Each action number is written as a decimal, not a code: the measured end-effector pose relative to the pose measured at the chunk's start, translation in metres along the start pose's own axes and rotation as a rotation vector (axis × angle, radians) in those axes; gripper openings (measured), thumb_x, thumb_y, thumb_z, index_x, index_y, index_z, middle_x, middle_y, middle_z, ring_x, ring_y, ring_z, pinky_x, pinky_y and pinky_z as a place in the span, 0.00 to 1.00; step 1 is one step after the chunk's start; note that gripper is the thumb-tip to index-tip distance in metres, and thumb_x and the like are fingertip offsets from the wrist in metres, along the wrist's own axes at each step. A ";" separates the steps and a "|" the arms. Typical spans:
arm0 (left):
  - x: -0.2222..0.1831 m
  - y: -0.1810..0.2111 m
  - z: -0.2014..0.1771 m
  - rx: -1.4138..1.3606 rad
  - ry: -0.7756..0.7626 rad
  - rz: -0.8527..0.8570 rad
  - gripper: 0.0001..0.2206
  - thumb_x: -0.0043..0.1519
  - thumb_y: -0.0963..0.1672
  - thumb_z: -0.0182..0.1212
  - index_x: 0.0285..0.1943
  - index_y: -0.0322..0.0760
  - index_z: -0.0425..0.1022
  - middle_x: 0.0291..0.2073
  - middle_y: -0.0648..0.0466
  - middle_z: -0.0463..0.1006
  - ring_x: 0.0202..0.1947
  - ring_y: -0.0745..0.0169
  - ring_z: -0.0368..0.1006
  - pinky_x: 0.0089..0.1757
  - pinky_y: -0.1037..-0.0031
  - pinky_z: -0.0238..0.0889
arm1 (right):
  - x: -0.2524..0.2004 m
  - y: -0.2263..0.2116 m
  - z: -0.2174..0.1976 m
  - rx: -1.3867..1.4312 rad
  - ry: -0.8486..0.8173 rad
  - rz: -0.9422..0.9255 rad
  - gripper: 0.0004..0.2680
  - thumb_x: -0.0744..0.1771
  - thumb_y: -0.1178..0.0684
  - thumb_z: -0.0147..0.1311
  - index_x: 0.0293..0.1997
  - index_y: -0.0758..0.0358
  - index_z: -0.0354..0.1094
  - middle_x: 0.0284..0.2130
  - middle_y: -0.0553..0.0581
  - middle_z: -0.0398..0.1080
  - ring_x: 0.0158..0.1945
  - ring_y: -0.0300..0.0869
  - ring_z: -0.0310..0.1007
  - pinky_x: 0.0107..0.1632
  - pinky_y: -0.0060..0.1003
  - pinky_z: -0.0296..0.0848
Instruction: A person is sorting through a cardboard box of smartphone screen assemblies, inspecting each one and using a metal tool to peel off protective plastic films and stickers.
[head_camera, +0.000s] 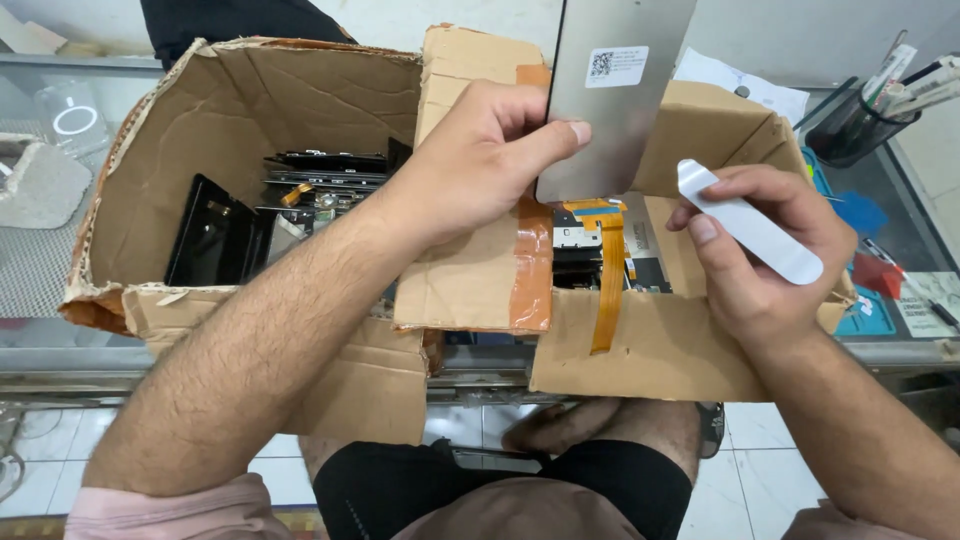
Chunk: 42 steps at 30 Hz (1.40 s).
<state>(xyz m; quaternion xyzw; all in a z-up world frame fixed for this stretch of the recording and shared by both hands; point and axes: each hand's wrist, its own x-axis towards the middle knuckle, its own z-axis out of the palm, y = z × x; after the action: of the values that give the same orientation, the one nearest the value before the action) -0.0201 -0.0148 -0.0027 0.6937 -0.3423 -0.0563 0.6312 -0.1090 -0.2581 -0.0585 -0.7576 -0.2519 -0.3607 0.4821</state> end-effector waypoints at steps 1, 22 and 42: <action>0.000 0.000 -0.001 0.008 -0.003 0.003 0.17 0.67 0.45 0.58 0.23 0.45 0.62 0.20 0.67 0.56 0.24 0.77 0.52 0.30 0.80 0.46 | -0.002 0.002 0.001 0.026 0.057 0.019 0.06 0.71 0.61 0.54 0.49 0.75 0.64 0.40 0.67 0.69 0.39 0.53 0.77 0.49 0.43 0.79; -0.113 0.073 0.049 -0.498 -0.225 0.003 0.06 0.74 0.40 0.51 0.46 0.31 0.73 0.35 0.61 0.71 0.36 0.76 0.63 0.38 0.79 0.61 | -0.016 0.022 -0.011 -0.123 0.233 0.171 0.02 0.72 0.60 0.53 0.46 0.67 0.65 0.39 0.51 0.67 0.44 0.35 0.61 0.49 0.35 0.64; -0.005 0.004 0.024 -0.260 0.130 -0.461 0.06 0.64 0.43 0.60 0.48 0.43 0.78 0.42 0.59 0.79 0.46 0.70 0.76 0.47 0.66 0.82 | 0.003 -0.017 0.009 0.065 0.017 0.294 0.08 0.69 0.63 0.62 0.50 0.70 0.67 0.38 0.66 0.75 0.39 0.49 0.82 0.49 0.36 0.84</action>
<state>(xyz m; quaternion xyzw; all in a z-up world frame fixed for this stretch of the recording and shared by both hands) -0.0375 -0.0324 -0.0056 0.6686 -0.1238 -0.1975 0.7061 -0.1168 -0.2426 -0.0499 -0.7672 -0.1456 -0.2845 0.5561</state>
